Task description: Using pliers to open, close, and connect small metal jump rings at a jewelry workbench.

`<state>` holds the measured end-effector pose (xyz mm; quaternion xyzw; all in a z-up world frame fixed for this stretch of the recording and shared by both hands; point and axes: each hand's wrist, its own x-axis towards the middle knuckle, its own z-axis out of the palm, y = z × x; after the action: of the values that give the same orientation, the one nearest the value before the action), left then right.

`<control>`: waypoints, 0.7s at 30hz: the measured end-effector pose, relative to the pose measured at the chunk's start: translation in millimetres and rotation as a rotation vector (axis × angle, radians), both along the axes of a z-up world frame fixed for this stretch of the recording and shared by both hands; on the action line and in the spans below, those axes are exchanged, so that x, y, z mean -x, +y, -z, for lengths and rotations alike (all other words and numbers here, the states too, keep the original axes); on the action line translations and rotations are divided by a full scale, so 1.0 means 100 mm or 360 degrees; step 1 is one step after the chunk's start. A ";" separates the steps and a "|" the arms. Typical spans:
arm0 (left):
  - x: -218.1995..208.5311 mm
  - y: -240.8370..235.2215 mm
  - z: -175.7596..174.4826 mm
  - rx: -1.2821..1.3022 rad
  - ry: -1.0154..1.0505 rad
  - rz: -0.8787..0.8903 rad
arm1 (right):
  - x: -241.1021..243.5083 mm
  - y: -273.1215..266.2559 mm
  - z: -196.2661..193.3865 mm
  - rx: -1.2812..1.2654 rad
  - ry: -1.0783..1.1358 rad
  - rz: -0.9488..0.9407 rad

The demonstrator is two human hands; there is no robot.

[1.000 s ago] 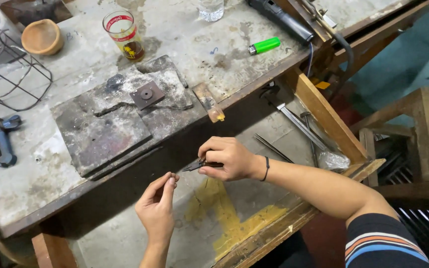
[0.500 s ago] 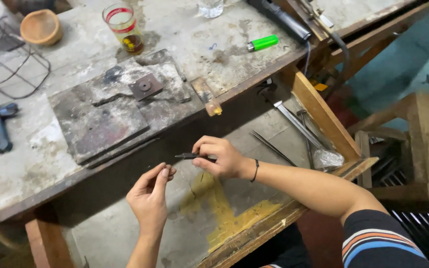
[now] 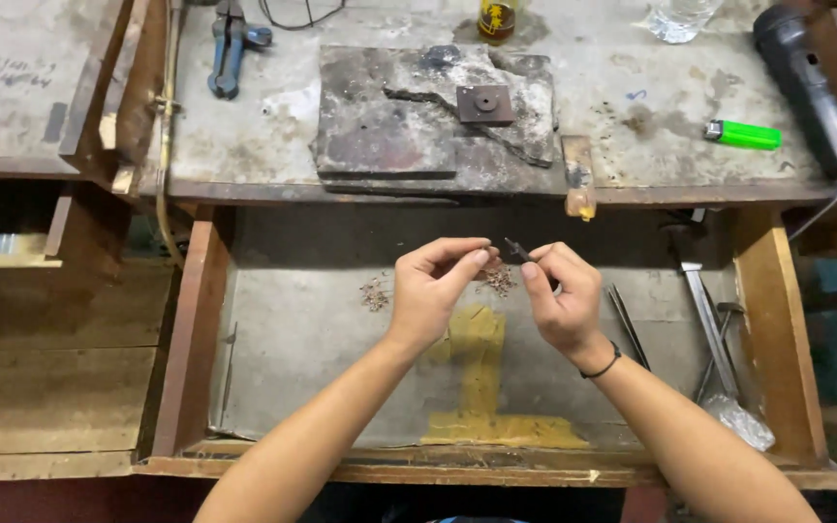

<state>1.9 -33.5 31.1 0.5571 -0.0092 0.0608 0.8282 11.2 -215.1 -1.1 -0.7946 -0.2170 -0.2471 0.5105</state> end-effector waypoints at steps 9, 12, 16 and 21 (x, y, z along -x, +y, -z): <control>0.04 0.07 0.08 0.0042 0.0012 0.0032 | 0.06 0.07 0.06 0.0065 -0.0006 -0.0019; 0.07 0.06 0.07 0.0140 0.0043 0.0050 | 0.07 0.08 0.04 0.0051 -0.0002 -0.0041; 0.06 0.08 0.09 0.0154 0.0046 0.0035 | 0.07 0.08 0.06 0.0039 -0.0002 -0.0053; 0.06 0.09 0.11 0.0146 0.0029 0.0055 | 0.09 0.08 0.10 -0.0001 0.0026 -0.0070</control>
<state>-3.7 -24.2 20.6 0.5188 -0.0084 0.0417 0.8538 2.2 -207.5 -10.6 -0.7913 -0.2302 -0.2294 0.5179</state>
